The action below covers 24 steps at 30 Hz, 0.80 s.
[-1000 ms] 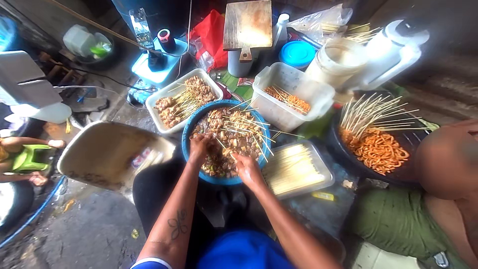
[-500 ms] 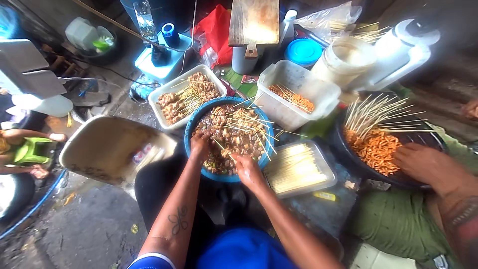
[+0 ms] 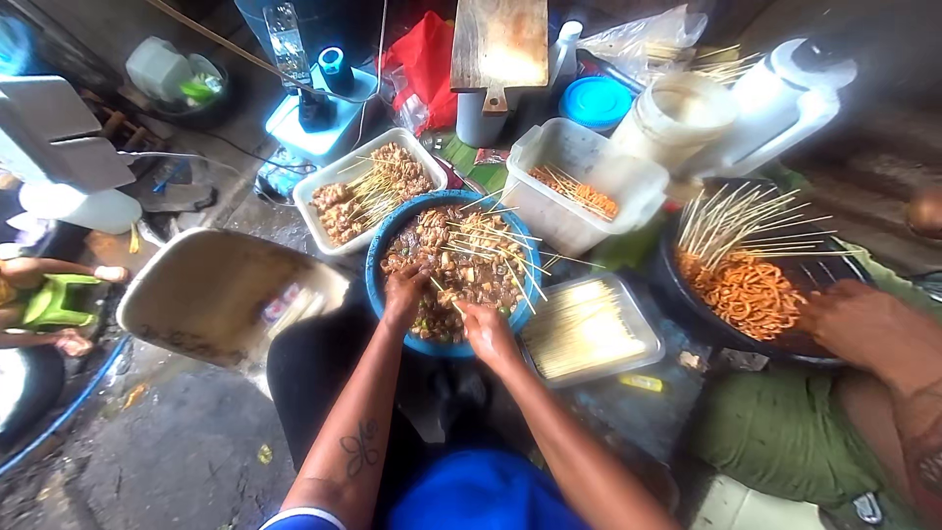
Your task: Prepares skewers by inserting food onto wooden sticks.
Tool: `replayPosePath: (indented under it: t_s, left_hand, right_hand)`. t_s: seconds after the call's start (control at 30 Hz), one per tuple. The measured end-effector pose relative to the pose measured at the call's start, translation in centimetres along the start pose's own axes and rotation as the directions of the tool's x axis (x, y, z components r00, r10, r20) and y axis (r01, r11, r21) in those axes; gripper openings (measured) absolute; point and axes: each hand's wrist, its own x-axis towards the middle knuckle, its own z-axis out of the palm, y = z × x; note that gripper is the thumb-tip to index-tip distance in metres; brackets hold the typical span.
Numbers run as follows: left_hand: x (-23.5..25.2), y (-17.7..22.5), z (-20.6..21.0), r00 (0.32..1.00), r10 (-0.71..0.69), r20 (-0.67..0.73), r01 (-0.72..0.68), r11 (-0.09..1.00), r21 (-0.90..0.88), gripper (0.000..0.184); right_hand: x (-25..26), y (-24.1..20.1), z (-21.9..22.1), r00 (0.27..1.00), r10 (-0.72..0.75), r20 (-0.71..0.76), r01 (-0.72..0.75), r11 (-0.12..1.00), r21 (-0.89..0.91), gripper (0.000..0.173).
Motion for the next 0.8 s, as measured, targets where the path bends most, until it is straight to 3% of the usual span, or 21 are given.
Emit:
replayPosePath:
  t_s: [0.1,0.2,0.4,0.7,0.8]
  left_hand:
    - [0.0,0.6,0.1,0.988,-0.076,-0.134,0.054,0.986,-0.159,0.019]
    - [0.0,1.1,-0.2,0.984,-0.106,-0.145,0.074,0.975,-0.208,0.020]
    - [-0.2,0.4,-0.1,0.996,-0.010,-0.085,0.008,1.000,-0.021,0.020]
    - [-0.7,-0.4,0.6,0.977,0.044,-0.206,-0.049,0.999,-0.017,0.018]
    - [-0.7,-0.6,0.4,0.976,0.085,-0.202,-0.067,0.993,0.095,0.020]
  right_hand:
    - [-0.8,-0.3,0.1,1.000,-0.025,-0.004,0.025,1.000,-0.015,0.036]
    - [-0.8,-0.2,0.4,1.000,-0.011,-0.004,0.011,1.000,-0.017,0.037]
    - [-0.4,-0.7,0.6,1.000,0.011,-0.005,-0.011,1.000,-0.013,0.037]
    - [-0.9,-0.7,1.4,0.997,-0.027,-0.066,0.027,1.000,-0.002,0.035]
    - [-0.4,-0.9,1.5,0.999,-0.010,-0.040,0.011,1.000,0.029,0.036]
